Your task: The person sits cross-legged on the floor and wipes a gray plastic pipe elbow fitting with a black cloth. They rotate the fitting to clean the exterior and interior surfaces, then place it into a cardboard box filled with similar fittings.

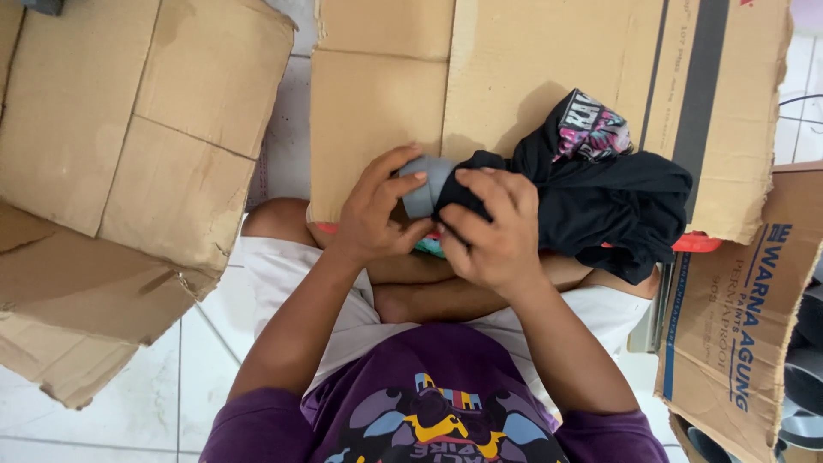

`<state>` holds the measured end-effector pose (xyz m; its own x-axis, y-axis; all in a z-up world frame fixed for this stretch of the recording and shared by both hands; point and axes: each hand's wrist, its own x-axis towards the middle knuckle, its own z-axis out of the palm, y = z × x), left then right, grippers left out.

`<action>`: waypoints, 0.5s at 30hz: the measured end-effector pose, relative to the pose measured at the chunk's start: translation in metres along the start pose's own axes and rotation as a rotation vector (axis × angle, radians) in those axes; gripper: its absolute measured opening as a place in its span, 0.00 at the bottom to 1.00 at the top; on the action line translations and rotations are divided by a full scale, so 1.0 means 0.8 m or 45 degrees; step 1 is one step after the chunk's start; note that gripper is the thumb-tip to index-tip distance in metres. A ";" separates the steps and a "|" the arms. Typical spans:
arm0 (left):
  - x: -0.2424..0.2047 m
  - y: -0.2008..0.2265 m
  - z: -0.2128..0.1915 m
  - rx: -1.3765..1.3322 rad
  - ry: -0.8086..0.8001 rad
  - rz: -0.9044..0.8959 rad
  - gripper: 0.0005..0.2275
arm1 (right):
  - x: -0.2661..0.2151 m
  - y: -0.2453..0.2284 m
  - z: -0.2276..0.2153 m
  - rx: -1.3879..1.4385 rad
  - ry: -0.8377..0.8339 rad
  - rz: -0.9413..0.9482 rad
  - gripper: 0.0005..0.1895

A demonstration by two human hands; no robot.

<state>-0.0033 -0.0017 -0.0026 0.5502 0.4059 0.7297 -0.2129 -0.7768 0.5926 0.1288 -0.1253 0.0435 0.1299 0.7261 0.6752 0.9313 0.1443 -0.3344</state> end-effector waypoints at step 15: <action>-0.012 -0.009 0.010 -0.073 0.107 0.070 0.20 | -0.004 -0.010 -0.018 -0.017 -0.170 -0.045 0.16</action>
<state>-0.0009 -0.0040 -0.0165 0.4673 0.4039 0.7865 -0.2884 -0.7712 0.5675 0.1255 -0.1380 0.0536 0.0510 0.8038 0.5928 0.9391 0.1633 -0.3022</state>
